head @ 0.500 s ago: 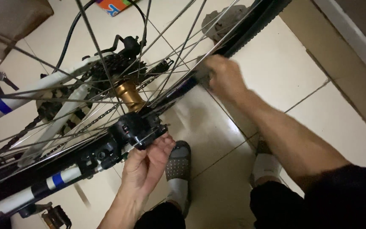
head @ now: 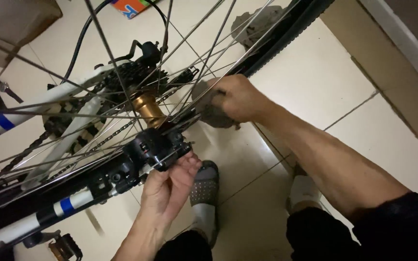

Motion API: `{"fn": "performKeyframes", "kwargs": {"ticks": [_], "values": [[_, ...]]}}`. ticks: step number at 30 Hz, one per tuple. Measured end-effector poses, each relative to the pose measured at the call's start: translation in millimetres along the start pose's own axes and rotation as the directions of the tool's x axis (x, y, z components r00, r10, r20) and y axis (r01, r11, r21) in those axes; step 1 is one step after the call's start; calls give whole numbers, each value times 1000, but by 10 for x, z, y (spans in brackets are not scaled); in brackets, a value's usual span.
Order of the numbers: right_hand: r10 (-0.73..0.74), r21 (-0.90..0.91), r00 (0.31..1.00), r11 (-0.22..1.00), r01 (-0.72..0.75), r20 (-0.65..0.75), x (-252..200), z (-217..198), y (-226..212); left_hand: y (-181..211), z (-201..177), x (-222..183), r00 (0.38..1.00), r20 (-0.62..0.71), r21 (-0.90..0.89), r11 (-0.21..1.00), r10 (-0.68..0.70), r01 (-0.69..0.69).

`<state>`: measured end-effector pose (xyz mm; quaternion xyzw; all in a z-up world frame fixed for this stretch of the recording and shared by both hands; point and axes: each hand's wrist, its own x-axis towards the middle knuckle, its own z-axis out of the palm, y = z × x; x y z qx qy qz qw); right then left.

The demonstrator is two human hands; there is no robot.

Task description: Cleaning the rear wheel rim, spokes, and hub of an upside-down bicycle using a cleaning cloth.

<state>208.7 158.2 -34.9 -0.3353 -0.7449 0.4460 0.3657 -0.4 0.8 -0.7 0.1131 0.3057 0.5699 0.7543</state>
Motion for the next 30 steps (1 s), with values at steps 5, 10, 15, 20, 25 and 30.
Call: {"fn": "performKeyframes", "kwargs": {"ticks": [5, 10, 15, 20, 25, 30], "values": [[389, 409, 901, 802, -435, 193, 83, 22, -219, 7, 24, 8, 1000, 15, 17, 1000, -4, 4], [360, 401, 919, 827, -394, 162, 91, 63, -239, 13, -37, -2, 1000, 3, -10, 1000, -12, 12], [444, 327, 874, 811, -485, 198, 83, -33, -333, -3, -69, -16, 1000, -15, -39, 999, -24, 23], [246, 604, 943, 724, -333, 224, 73, 81, -146, -25, -24, 1, 998, -55, 31, 999, 18, -17], [417, 380, 886, 800, -464, 204, 66, -40, -256, -41, -50, -18, 998, -56, 15, 999, 35, -35], [335, 534, 912, 740, -409, 235, 132, 53, -202, -43, -100, -41, 989, -144, 35, 999, 11, -6]]}}
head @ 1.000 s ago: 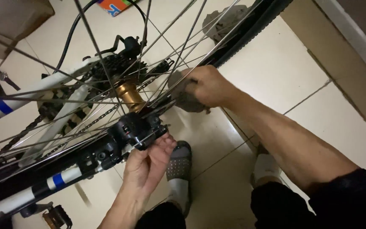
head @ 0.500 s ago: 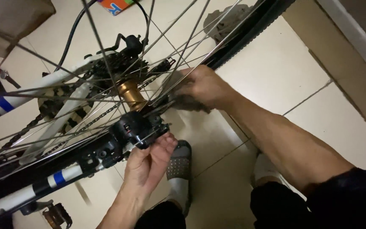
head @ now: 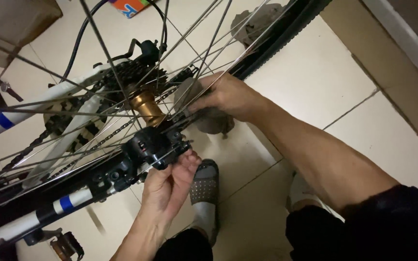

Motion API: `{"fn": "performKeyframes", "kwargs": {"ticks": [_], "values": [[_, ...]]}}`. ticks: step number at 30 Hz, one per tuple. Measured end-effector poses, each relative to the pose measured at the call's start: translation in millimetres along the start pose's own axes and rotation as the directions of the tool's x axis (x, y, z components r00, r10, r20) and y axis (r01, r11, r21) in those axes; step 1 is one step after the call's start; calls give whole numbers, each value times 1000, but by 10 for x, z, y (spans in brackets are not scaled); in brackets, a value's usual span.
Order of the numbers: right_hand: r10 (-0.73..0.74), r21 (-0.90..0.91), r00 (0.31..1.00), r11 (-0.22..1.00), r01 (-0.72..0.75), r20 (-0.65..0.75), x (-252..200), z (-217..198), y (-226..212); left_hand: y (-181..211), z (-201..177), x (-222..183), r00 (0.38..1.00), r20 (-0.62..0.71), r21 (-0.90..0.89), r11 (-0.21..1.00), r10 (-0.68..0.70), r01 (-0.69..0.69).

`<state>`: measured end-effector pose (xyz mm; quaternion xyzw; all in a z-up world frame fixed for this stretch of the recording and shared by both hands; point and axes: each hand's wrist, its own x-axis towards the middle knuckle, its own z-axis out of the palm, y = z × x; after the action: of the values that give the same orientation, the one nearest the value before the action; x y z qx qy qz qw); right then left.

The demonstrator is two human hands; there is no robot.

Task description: Cleaning the rear wheel rim, spokes, and hub of an upside-down bicycle using a cleaning cloth.

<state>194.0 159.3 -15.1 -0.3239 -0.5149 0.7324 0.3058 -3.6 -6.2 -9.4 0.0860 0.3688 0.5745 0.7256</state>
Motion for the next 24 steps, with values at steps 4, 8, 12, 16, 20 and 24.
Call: {"fn": "performKeyframes", "kwargs": {"ticks": [4, 8, 12, 16, 20, 24], "values": [[-254, -377, 950, 875, 305, 179, 152, -245, 329, 14, -9, 1, 999, 43, -3, 1000, 17, -17], [26, -286, 998, 958, -8, 60, 26, -89, -24, 2, -77, -14, 999, 43, -7, 1000, 24, -24], [-286, -179, 936, 929, 324, 208, 136, -226, 277, -43, -154, 65, 998, 32, 21, 999, 45, -46], [-156, -351, 983, 919, 179, 94, 66, -227, 305, -20, -102, 53, 999, -3, 64, 997, 41, -41], [-278, -343, 957, 894, 289, 82, -9, -125, 173, 37, 55, 3, 1000, -17, 14, 1000, -4, 4], [-452, -522, 891, 750, 407, 45, -108, -187, 247, 28, 68, 8, 1000, 5, -24, 1000, -19, 19]]}}
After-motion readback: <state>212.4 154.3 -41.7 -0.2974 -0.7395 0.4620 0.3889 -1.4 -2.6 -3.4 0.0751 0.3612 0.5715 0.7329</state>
